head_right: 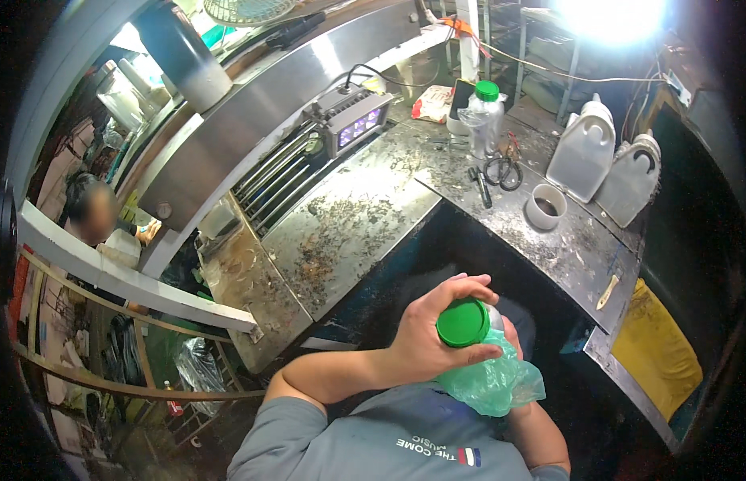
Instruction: The person applies a dark liquid to the sole of a black shoe using a brush, repeatedly dipping the brush into a small container. They handle a plastic bottle and a green cap, then continue applying the liquid to the shoe sole and briefly to the upper part of the shoe.
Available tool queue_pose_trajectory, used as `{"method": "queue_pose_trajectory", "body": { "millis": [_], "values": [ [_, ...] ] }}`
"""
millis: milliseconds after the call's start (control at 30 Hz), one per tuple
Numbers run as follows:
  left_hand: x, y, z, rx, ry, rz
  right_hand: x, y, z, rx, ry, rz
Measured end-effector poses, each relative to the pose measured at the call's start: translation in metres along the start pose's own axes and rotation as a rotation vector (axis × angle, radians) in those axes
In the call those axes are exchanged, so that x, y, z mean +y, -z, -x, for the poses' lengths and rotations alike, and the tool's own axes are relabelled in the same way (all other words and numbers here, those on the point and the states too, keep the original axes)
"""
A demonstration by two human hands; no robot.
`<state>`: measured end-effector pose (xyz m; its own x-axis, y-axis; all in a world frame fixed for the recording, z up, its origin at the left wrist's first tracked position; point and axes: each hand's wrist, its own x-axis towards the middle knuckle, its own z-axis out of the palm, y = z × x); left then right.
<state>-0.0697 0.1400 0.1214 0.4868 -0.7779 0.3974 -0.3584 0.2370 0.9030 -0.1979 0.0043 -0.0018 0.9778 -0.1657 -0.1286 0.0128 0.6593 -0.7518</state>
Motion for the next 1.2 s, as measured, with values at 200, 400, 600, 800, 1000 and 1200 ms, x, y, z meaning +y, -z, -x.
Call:
{"method": "queue_pose_trajectory", "body": {
  "millis": [200,400,600,800,1000,1200],
  "values": [
    [-0.004,0.03,0.002,-0.133,-0.294,-0.08,0.003,-0.004,-0.006,0.031,-0.028,-0.079],
    [-0.001,0.034,0.009,0.098,-0.076,-0.276,0.009,-0.009,-0.019,0.013,-0.113,-0.291],
    [0.0,0.031,-0.024,-0.1,-0.239,-0.256,0.004,-0.001,-0.025,0.1,-0.195,-0.542],
    [-0.008,0.03,-0.029,-0.215,-0.101,-0.138,-0.004,0.005,-0.022,0.039,-0.08,-0.261],
    [-0.006,0.018,-0.04,-0.005,-0.192,-0.341,-0.017,0.005,-0.019,0.005,0.059,-0.02],
    [-0.015,0.04,-0.053,-0.353,-0.166,-0.179,-0.019,0.014,-0.031,-0.023,-0.02,0.039]
  ]
}}
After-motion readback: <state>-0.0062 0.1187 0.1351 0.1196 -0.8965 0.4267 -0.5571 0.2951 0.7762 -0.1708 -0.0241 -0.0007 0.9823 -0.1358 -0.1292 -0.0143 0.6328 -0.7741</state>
